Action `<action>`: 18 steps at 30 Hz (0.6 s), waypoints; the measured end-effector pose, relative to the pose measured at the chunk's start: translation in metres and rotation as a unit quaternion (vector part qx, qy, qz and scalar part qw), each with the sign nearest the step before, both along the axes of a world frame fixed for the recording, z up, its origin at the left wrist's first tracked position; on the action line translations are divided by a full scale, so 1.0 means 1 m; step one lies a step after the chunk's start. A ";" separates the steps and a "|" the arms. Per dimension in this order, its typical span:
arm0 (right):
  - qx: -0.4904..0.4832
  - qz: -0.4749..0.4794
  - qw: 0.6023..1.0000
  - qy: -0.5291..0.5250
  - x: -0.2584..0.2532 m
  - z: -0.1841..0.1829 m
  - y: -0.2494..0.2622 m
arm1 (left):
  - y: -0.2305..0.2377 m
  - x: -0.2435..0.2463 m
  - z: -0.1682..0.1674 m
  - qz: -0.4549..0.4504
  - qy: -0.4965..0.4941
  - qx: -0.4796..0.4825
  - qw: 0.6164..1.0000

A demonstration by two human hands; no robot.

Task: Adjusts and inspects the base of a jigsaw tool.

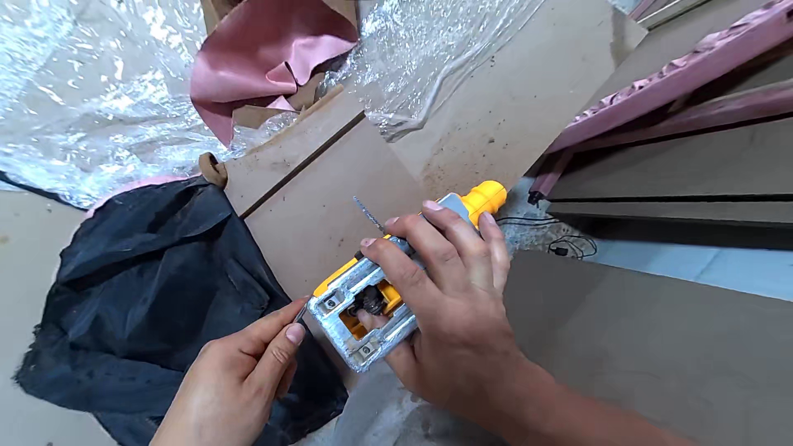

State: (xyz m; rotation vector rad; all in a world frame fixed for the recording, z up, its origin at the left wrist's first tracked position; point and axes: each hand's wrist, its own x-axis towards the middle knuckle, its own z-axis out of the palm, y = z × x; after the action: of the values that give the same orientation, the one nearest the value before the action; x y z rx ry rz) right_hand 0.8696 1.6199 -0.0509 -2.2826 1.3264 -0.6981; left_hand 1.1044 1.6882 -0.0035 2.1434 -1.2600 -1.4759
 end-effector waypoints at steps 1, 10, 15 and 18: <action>-0.001 0.000 1.000 0.002 0.001 0.000 -0.001 | 0.000 -0.002 0.002 0.001 0.005 -0.012 1.000; 0.000 0.007 1.000 0.008 0.001 0.002 -0.004 | -0.003 -0.007 0.007 -0.077 -0.001 -0.062 0.995; 0.004 0.006 1.000 0.012 0.001 0.003 -0.004 | -0.007 -0.007 0.006 -0.178 -0.056 -0.136 0.973; 0.008 0.004 1.000 0.012 0.002 0.003 -0.005 | -0.013 -0.009 0.009 -0.231 -0.106 -0.183 0.950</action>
State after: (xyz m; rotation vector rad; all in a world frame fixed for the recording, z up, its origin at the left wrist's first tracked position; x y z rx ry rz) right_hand 0.8713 1.6153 -0.0476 -2.2897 1.3275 -0.6570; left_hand 1.0953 1.6754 0.0053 1.8705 -2.0414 -1.0494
